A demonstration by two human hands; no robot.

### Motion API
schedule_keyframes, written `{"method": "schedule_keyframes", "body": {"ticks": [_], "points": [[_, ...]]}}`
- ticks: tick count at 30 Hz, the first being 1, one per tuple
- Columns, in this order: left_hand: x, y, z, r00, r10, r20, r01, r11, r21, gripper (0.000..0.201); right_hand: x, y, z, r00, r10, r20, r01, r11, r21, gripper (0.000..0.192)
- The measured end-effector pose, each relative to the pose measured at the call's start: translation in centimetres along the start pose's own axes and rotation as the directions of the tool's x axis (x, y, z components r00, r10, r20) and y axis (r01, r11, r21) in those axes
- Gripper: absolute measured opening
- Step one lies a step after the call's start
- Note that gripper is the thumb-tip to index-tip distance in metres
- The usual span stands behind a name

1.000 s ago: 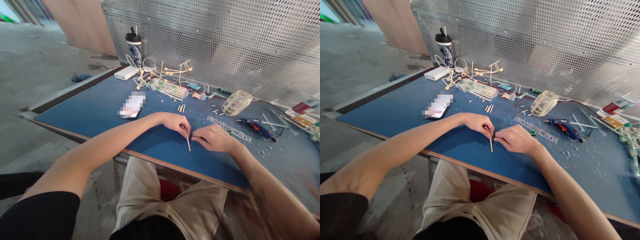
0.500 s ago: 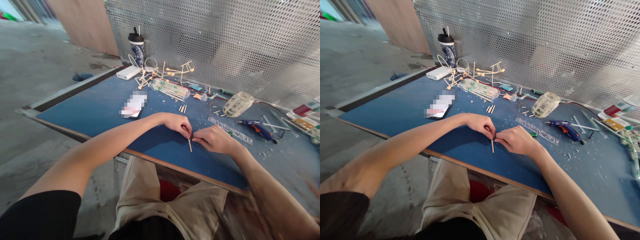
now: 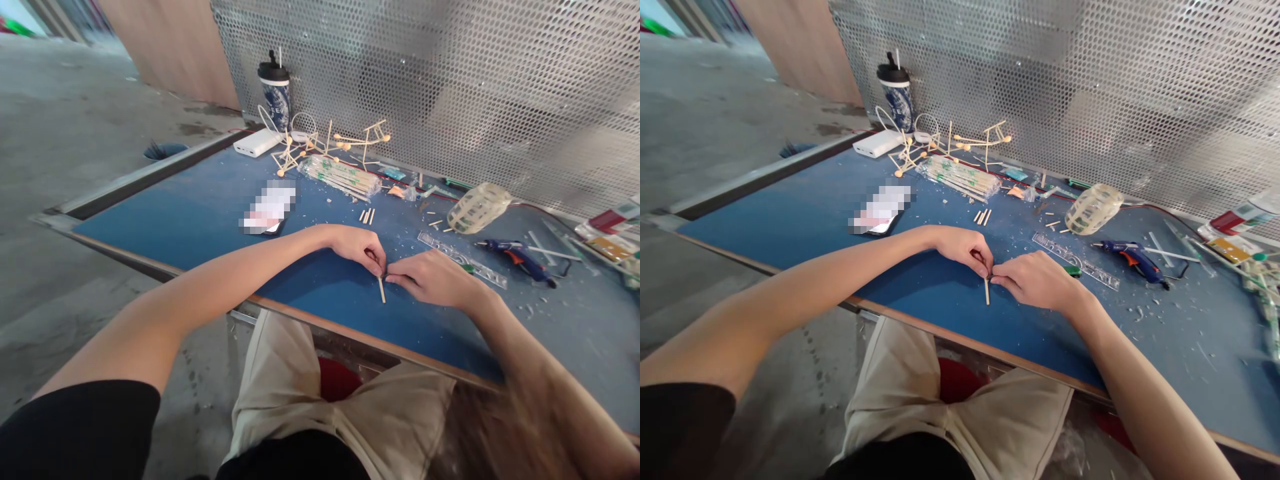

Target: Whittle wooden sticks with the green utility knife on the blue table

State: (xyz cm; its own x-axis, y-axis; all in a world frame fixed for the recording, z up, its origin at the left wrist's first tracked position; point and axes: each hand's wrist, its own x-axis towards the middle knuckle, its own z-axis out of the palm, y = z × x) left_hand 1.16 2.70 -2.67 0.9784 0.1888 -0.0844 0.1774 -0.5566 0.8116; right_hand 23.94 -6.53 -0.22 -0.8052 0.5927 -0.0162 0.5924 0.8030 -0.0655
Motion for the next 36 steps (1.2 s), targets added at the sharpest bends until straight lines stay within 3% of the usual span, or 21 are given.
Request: {"method": "schedule_keyframes", "body": {"ticks": [7,15,21,24,26,30,33,36], "points": [[0.3,-0.1,-0.1,1.0,-0.001,0.02,0.001,1.0,-0.021,0.024,0.6,-0.3,-1.0,0.997,-0.027,0.077,0.027,1.0,-0.006,0.031],[0.4,-0.1,-0.1,0.999,-0.025,0.031,0.027,0.997,-0.076,0.024,0.5,-1.1,-0.6,0.994,-0.016,0.104,0.034,0.983,-0.179,0.027],[-0.3,0.3,0.1,1.0,-0.001,-0.017,0.002,1.0,0.03,0.023,-0.1,-0.1,0.5,0.995,-0.095,-0.04,0.092,0.993,-0.075,0.034],[-1.0,1.0,0.4,0.992,0.02,-0.127,-0.013,0.998,0.061,0.024,-0.8,1.3,0.3,0.993,0.022,-0.118,-0.028,0.999,-0.045,0.037],[-1.3,1.6,0.6,0.966,0.075,-0.246,-0.041,0.989,0.139,0.025,-1.3,2.4,0.1,0.97,0.168,-0.176,-0.181,0.982,-0.06,0.035],[-1.3,2.4,0.8,0.849,0.241,-0.469,-0.051,0.923,0.382,0.028,-1.7,3.8,-0.1,0.868,0.399,-0.296,-0.443,0.891,-0.096,0.031],[-1.2,2.5,1.0,0.776,0.291,-0.559,0.016,0.877,0.48,0.03,-1.5,3.6,-0.2,0.832,0.378,-0.405,-0.425,0.905,-0.027,0.029],[-1.0,2.7,1.4,0.708,0.312,-0.634,0.071,0.861,0.503,0.033,-1.1,2.8,-0.1,0.852,0.254,-0.457,-0.261,0.964,0.047,0.033]]}}
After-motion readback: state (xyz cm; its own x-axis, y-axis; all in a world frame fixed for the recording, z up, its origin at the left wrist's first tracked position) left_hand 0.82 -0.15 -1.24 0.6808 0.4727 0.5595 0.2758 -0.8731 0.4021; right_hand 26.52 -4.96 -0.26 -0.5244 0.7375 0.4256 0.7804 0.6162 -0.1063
